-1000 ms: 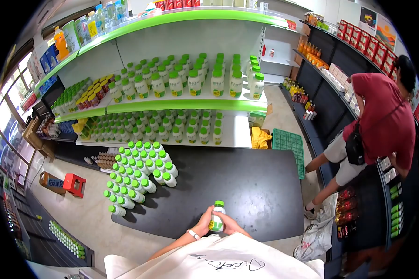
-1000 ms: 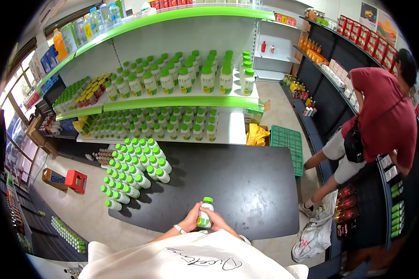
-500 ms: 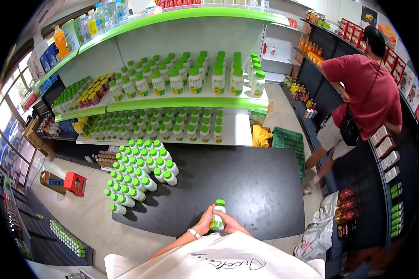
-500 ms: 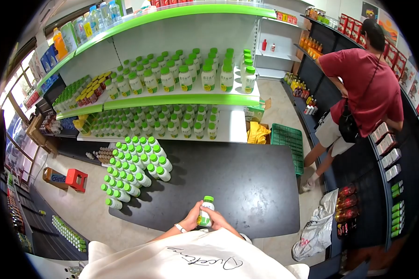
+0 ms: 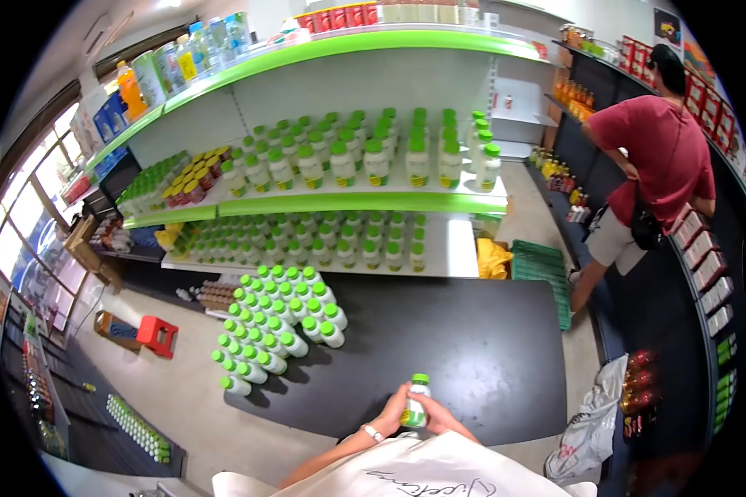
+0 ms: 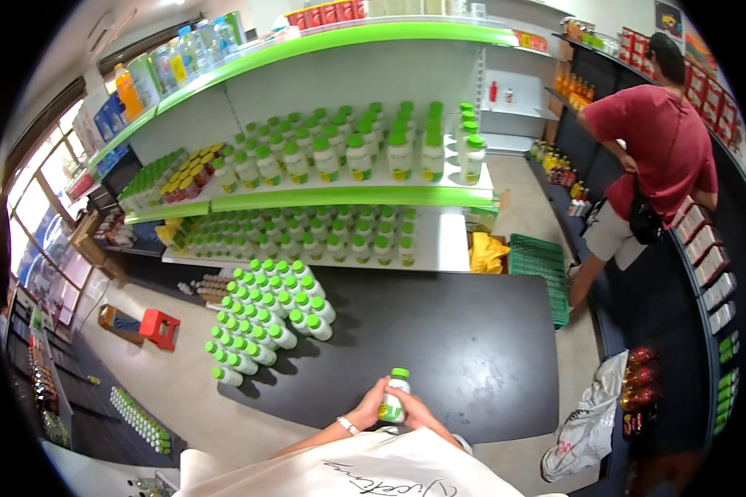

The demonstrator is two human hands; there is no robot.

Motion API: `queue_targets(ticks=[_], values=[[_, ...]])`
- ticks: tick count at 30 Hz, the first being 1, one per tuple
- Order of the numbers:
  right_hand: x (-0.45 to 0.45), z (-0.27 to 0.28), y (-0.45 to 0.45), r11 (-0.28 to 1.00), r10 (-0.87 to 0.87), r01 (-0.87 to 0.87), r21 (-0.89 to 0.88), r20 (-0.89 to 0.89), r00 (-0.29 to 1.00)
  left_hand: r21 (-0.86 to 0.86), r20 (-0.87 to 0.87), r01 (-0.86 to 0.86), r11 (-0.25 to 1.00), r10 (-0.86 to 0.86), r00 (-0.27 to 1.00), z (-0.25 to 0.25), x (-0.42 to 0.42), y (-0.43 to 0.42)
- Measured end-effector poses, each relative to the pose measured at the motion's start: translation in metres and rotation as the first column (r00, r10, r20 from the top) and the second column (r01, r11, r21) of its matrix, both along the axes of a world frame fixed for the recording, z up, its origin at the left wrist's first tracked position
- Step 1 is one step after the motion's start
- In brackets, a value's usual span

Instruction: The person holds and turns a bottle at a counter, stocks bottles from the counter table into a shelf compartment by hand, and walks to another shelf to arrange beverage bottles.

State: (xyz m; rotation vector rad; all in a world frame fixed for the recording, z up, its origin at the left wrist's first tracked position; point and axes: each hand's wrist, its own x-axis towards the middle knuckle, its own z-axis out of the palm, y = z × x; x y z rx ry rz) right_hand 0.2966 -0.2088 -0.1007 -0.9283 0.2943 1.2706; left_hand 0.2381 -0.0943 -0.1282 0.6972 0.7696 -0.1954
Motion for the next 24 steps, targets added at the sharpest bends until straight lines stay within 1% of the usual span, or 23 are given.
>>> queue_targets(ticks=[1,3,5,7,9,10,12,14,17,19,24], values=[[-0.002,-0.005,-0.004,1.0,0.015,-0.015,-0.018,-0.012,1.0,-0.005,-0.049,0.004,1.0,-0.004,0.999,0.01,-0.003,-0.003],[-0.001,-0.018,-0.006,1.0,0.009,-0.009,-0.019,-0.037,0.999,0.008,-0.051,-0.004,1.0,0.004,0.999,0.009,-0.004,-0.005],[-0.002,-0.027,-0.007,1.0,0.002,-0.003,-0.011,-0.042,0.999,0.004,0.0,-0.003,1.0,0.003,1.0,0.001,-0.007,-0.004],[-0.003,-0.022,-0.005,1.0,0.003,-0.004,-0.012,-0.041,0.999,-0.009,0.023,0.01,1.0,-0.01,1.0,-0.009,-0.009,-0.004],[-0.003,-0.013,-0.004,0.999,0.034,-0.035,-0.035,-0.033,0.999,-0.024,-0.01,0.001,1.0,-0.001,1.0,-0.002,-0.009,-0.004],[-0.002,-0.02,-0.005,0.999,0.054,-0.054,-0.004,-0.041,0.998,-0.013,-0.021,-0.016,1.0,0.016,1.0,0.003,-0.01,-0.005],[-0.003,-0.014,-0.005,0.997,0.061,-0.063,-0.043,-0.048,0.997,-0.002,-0.029,-0.008,1.0,0.008,1.0,0.001,-0.011,-0.004],[0.0,-0.011,-0.002,0.997,0.065,-0.066,-0.048,-0.033,0.997,0.039,-0.027,-0.012,0.999,0.013,1.0,0.004,-0.008,-0.004],[0.0,-0.007,-0.003,0.996,0.063,-0.064,-0.054,-0.028,0.998,0.012,-0.007,-0.003,1.0,0.003,1.0,0.01,-0.009,-0.003],[0.001,-0.008,-0.004,0.996,0.06,-0.062,-0.058,-0.04,0.997,0.021,-0.025,-0.001,1.0,0.002,1.0,0.015,-0.007,-0.002],[0.0,-0.012,-0.005,0.997,0.052,-0.054,-0.049,-0.036,0.998,0.02,-0.03,0.013,1.0,-0.013,0.999,0.009,-0.006,-0.002]])
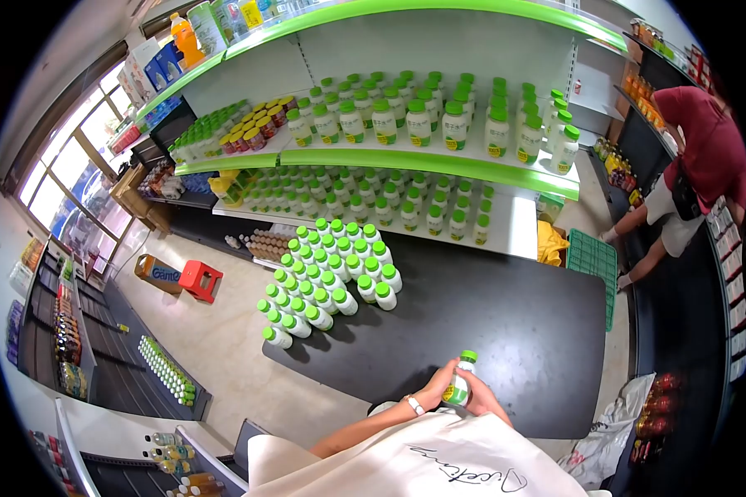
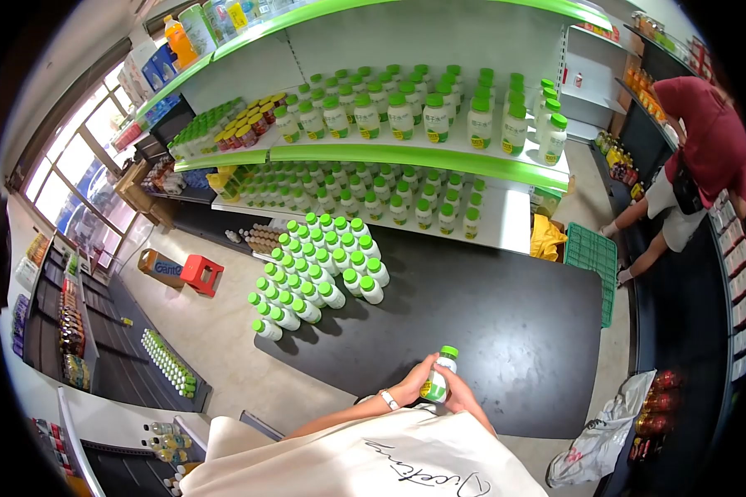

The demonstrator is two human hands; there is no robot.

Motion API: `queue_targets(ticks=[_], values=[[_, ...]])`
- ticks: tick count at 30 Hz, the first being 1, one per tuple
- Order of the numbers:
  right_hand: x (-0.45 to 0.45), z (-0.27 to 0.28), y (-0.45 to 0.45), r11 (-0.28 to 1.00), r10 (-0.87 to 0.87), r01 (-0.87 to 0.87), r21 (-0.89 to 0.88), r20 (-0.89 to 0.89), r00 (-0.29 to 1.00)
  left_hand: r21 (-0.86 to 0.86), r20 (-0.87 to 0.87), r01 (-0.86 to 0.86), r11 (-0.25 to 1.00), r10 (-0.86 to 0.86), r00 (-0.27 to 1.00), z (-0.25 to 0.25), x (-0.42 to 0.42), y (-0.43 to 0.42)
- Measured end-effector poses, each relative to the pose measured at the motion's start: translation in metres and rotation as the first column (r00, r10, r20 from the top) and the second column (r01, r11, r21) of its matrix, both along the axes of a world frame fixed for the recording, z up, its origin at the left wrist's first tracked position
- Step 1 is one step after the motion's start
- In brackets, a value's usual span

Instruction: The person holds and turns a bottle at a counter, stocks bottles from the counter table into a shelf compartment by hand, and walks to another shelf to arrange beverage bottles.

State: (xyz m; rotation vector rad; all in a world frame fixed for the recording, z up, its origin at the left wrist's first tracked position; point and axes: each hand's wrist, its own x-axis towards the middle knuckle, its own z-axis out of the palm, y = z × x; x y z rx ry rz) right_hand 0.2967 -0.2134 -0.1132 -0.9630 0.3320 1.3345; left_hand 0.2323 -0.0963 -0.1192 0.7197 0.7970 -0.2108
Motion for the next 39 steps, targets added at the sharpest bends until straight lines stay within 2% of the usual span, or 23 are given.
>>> queue_targets(ticks=[14,22,31,39], values=[[-0.001,-0.001,0.0,1.0,-0.001,0.002,0.028,-0.023,1.0,-0.009,-0.014,0.001,1.0,-0.001,1.0,0.003,-0.004,-0.001],[-0.001,0.001,0.002,1.0,-0.015,0.014,-0.022,-0.013,1.0,-0.003,-0.006,0.011,1.0,-0.011,1.0,-0.002,-0.003,0.002],[-0.001,-0.019,0.001,1.0,0.006,-0.006,-0.011,0.004,1.0,-0.011,-0.013,0.012,1.0,-0.013,1.0,-0.002,-0.001,0.001],[-0.001,-0.004,0.002,0.999,0.033,-0.034,0.01,0.012,0.999,-0.018,0.005,0.014,1.0,-0.014,1.0,0.003,-0.001,0.001]])
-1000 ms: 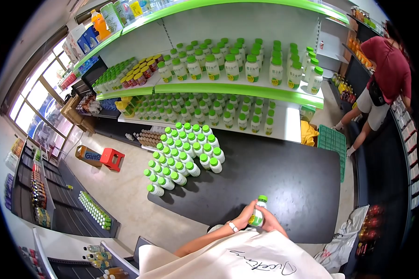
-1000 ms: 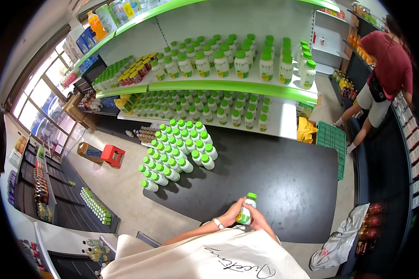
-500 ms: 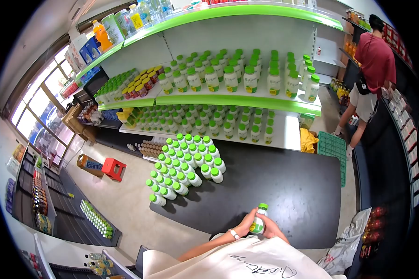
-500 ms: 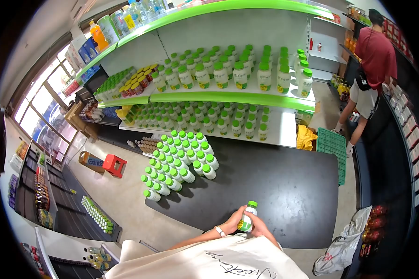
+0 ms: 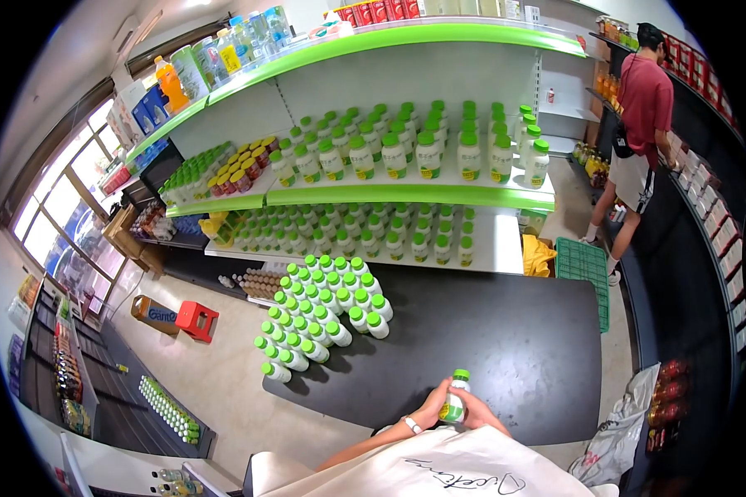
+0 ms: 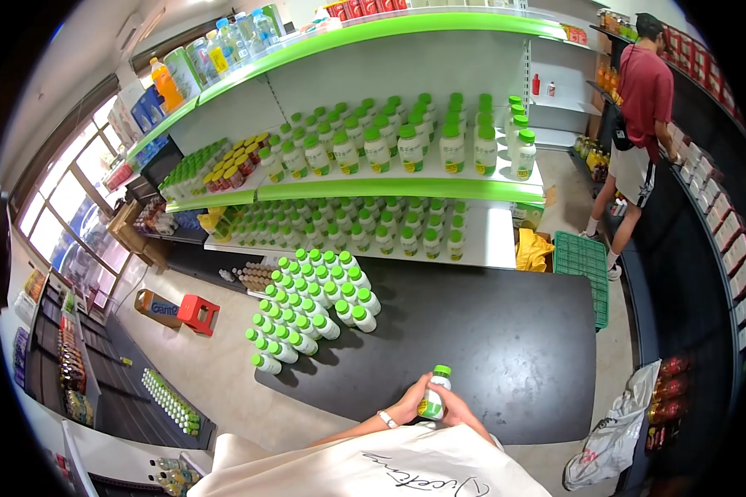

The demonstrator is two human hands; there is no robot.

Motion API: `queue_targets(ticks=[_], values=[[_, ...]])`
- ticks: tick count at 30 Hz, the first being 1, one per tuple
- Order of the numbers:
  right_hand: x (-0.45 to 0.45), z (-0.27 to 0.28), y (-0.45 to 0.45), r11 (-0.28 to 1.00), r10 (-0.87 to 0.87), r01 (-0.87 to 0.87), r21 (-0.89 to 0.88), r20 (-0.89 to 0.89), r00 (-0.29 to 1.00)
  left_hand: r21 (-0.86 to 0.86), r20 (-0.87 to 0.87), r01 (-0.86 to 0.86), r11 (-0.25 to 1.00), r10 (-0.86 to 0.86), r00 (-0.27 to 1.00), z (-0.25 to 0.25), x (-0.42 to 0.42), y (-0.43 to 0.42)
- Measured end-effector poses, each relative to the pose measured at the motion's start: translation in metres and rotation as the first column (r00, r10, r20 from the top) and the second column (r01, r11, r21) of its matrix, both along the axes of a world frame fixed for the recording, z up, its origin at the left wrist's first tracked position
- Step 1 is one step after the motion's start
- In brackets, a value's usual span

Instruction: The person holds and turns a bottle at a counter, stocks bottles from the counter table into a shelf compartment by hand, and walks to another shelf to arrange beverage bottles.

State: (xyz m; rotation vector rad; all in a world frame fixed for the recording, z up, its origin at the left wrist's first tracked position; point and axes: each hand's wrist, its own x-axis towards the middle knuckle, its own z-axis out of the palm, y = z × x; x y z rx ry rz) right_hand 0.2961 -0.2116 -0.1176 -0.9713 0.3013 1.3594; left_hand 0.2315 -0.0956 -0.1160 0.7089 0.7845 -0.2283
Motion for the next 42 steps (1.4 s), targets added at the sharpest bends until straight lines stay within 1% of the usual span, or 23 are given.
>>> queue_targets(ticks=[3,7,10,13,16,19,22,23,27,30,31,32,35,36,42], values=[[0.0,0.002,0.0,1.0,0.004,-0.004,-0.016,-0.004,1.0,0.009,-0.031,0.0,1.0,0.0,1.0,0.001,0.0,-0.001],[-0.002,0.014,0.001,0.999,-0.017,0.016,-0.049,-0.022,1.0,0.025,-0.031,-0.003,1.0,0.004,1.0,-0.006,-0.001,-0.001],[-0.003,0.01,0.0,1.0,-0.019,0.018,-0.021,-0.025,1.0,0.032,-0.045,0.0,0.999,0.001,0.999,0.0,-0.002,-0.001],[-0.004,0.016,0.0,0.999,-0.016,0.016,-0.031,-0.017,1.0,0.047,-0.064,-0.003,0.999,0.006,0.998,-0.002,-0.002,-0.001],[-0.004,0.007,-0.001,1.0,-0.006,0.006,-0.014,-0.028,1.0,0.043,-0.075,-0.004,0.999,0.007,0.997,-0.007,-0.003,0.0],[-0.003,0.005,-0.001,0.999,-0.005,0.004,-0.035,-0.04,0.999,0.042,-0.093,0.005,0.999,-0.001,0.996,0.0,-0.002,-0.001],[-0.002,0.007,-0.001,0.999,0.017,-0.02,-0.048,-0.046,0.999,0.047,-0.07,0.008,0.999,-0.005,0.998,-0.009,-0.002,0.0],[-0.003,0.006,-0.001,0.999,0.008,-0.009,-0.038,-0.037,0.999,0.048,-0.073,0.011,0.999,-0.007,0.997,0.0,-0.002,-0.001],[-0.002,0.006,-0.001,0.999,0.02,-0.022,-0.031,-0.058,0.998,0.014,-0.037,0.007,1.0,-0.006,0.999,-0.007,0.0,0.0],[-0.002,0.0,0.001,1.0,-0.008,0.008,-0.004,-0.051,0.999,0.009,-0.057,0.021,1.0,-0.021,0.998,-0.002,-0.001,0.001],[-0.002,0.002,0.0,1.0,-0.021,0.021,-0.012,-0.052,0.998,0.031,-0.03,0.027,0.999,-0.026,0.999,-0.009,-0.001,0.002],[0.0,0.001,0.0,1.0,0.007,-0.007,-0.011,-0.051,0.999,-0.005,-0.044,0.02,1.0,-0.02,0.999,-0.009,0.0,0.002],[0.001,0.015,0.001,1.0,-0.003,0.002,-0.021,-0.055,0.998,-0.002,-0.029,0.028,1.0,-0.028,0.999,-0.016,0.002,0.002],[0.002,0.012,0.002,1.0,0.0,-0.002,-0.025,-0.044,0.999,-0.011,-0.007,0.033,0.999,-0.033,0.999,-0.015,0.002,0.002],[0.003,0.005,-0.001,0.999,0.005,-0.005,-0.04,0.001,1.0,-0.005,-0.029,0.04,0.999,-0.04,0.999,-0.014,0.001,0.003]])
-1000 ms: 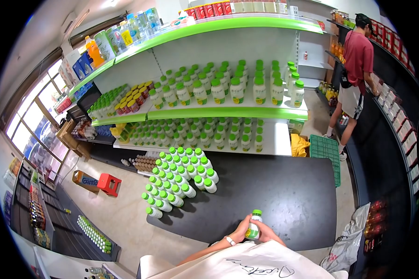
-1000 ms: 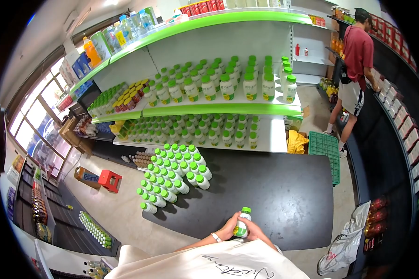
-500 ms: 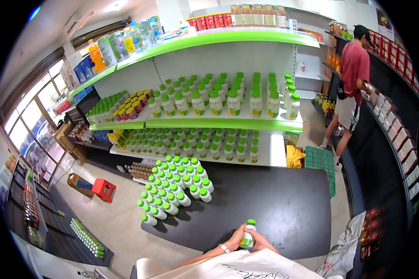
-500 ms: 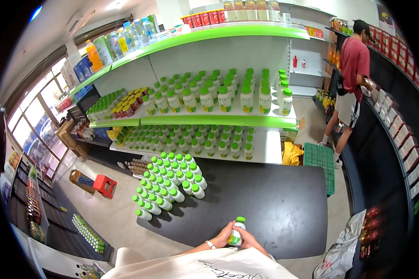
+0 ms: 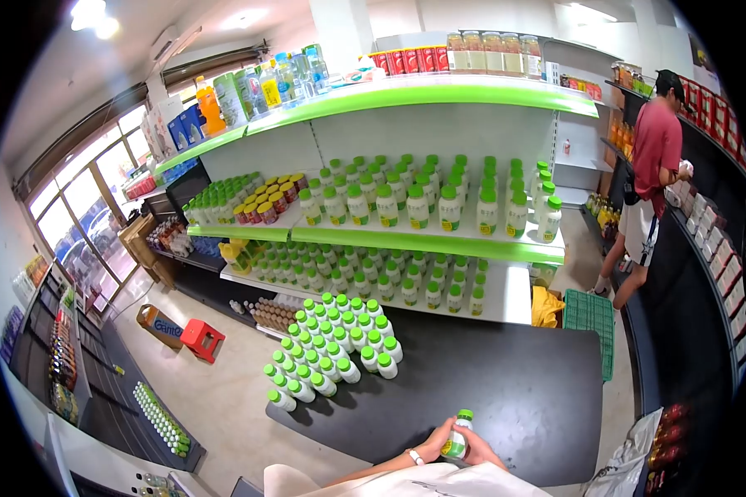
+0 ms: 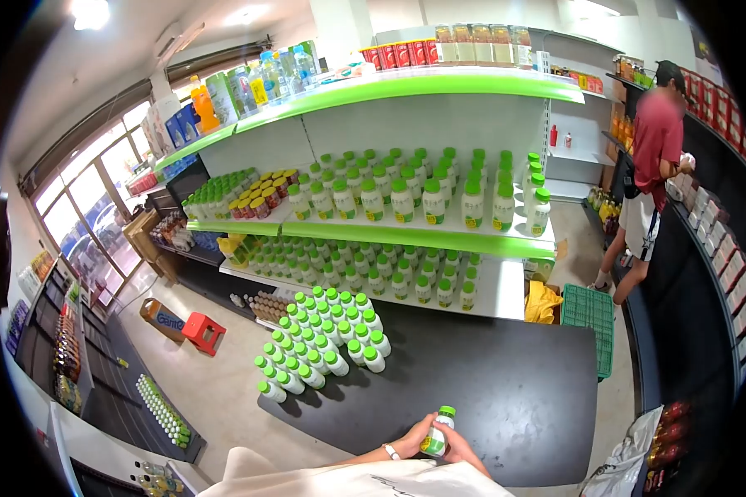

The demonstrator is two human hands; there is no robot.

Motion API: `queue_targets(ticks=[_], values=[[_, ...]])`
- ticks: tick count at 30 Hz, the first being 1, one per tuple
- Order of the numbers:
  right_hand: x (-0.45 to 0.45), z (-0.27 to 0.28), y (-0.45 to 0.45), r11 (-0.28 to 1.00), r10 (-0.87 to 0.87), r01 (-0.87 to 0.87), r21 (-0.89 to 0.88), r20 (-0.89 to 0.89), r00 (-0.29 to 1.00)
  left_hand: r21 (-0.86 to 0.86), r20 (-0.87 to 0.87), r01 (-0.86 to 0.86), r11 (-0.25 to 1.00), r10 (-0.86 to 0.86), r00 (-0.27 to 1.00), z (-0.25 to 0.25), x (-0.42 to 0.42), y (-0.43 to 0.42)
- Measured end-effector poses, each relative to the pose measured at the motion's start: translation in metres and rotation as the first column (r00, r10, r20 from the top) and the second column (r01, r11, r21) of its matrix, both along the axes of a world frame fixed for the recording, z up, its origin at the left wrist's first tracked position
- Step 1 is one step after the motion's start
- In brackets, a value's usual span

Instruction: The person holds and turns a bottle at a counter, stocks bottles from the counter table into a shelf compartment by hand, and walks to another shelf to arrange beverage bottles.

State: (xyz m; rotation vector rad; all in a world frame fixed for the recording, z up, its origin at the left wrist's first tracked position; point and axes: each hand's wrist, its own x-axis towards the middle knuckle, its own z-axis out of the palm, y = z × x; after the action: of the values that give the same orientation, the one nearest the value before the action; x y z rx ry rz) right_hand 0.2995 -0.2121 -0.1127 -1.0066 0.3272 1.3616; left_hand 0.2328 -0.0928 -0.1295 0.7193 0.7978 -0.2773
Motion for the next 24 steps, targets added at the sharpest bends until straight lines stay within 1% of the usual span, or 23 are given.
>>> queue_targets(ticks=[2,3,4,5,6,7,8,10,13,14,15,16,17,18,19,20,22,24], values=[[0.001,-0.007,-0.003,1.0,-0.019,0.019,0.02,-0.027,0.999,-0.005,0.004,-0.006,1.0,0.006,1.0,0.002,0.001,0.001],[0.0,-0.006,-0.002,1.0,-0.015,0.016,0.027,-0.032,0.999,-0.015,0.025,-0.02,1.0,0.02,0.999,-0.006,0.001,0.001],[0.001,0.001,0.002,0.999,0.0,0.002,0.039,-0.035,0.999,0.009,-0.003,-0.031,0.999,0.031,1.0,-0.012,0.002,0.001],[0.0,0.006,0.003,0.999,0.001,0.001,0.036,-0.051,0.999,0.003,0.007,-0.034,0.999,0.034,0.999,-0.018,0.002,0.0],[0.001,0.001,0.003,0.997,0.007,0.0,0.071,-0.1,0.995,-0.008,0.017,-0.03,1.0,0.03,0.999,-0.017,0.002,-0.001],[0.001,-0.002,0.002,0.998,0.016,-0.012,0.057,-0.081,0.997,-0.001,0.002,-0.027,1.0,0.027,1.0,-0.017,0.001,-0.002],[0.001,0.002,0.001,0.999,0.015,-0.012,0.043,-0.06,0.998,-0.004,0.037,-0.02,1.0,0.02,0.999,-0.011,0.0,-0.002],[0.001,-0.002,0.002,0.999,0.012,-0.01,0.034,-0.041,0.999,-0.003,0.054,-0.017,1.0,0.017,0.998,-0.009,-0.001,-0.002],[0.0,-0.013,0.001,1.0,0.003,-0.002,0.022,-0.053,0.999,-0.052,-0.029,-0.034,0.998,0.032,0.999,0.011,-0.003,-0.003],[-0.001,-0.013,-0.001,1.0,-0.001,0.002,0.017,-0.062,0.998,-0.061,-0.036,-0.033,0.998,0.031,0.999,0.01,-0.004,-0.003],[-0.004,0.0,0.003,1.0,-0.028,0.028,-0.012,-0.056,0.998,-0.047,-0.009,-0.051,0.998,0.051,0.999,-0.005,0.0,0.0],[-0.003,-0.011,0.002,1.0,-0.027,0.028,0.005,-0.098,0.995,-0.037,0.014,-0.072,0.997,0.073,0.997,-0.02,0.0,-0.002],[-0.003,-0.016,0.001,1.0,-0.016,0.015,-0.007,-0.095,0.995,-0.057,-0.028,-0.055,0.997,0.054,0.998,-0.01,-0.001,-0.002],[-0.003,-0.015,0.0,1.0,-0.005,0.003,-0.017,-0.09,0.996,-0.038,-0.023,-0.038,0.999,0.037,0.999,-0.018,-0.002,-0.001],[-0.002,-0.012,-0.002,1.0,0.019,-0.018,0.014,-0.082,0.996,-0.037,-0.017,-0.038,0.999,0.037,0.999,-0.025,-0.003,-0.002],[-0.003,-0.001,-0.001,1.0,0.025,-0.026,-0.01,-0.066,0.997,-0.032,-0.006,-0.037,0.999,0.037,0.999,-0.03,-0.001,0.0],[-0.003,0.006,0.001,0.999,-0.004,0.002,-0.036,-0.04,0.999,0.005,-0.019,-0.048,0.999,0.048,0.999,0.003,0.002,-0.003],[0.0,0.001,0.001,1.0,-0.01,0.01,-0.014,-0.047,0.999,0.013,0.013,-0.036,0.999,0.035,0.999,0.006,0.004,-0.002]])
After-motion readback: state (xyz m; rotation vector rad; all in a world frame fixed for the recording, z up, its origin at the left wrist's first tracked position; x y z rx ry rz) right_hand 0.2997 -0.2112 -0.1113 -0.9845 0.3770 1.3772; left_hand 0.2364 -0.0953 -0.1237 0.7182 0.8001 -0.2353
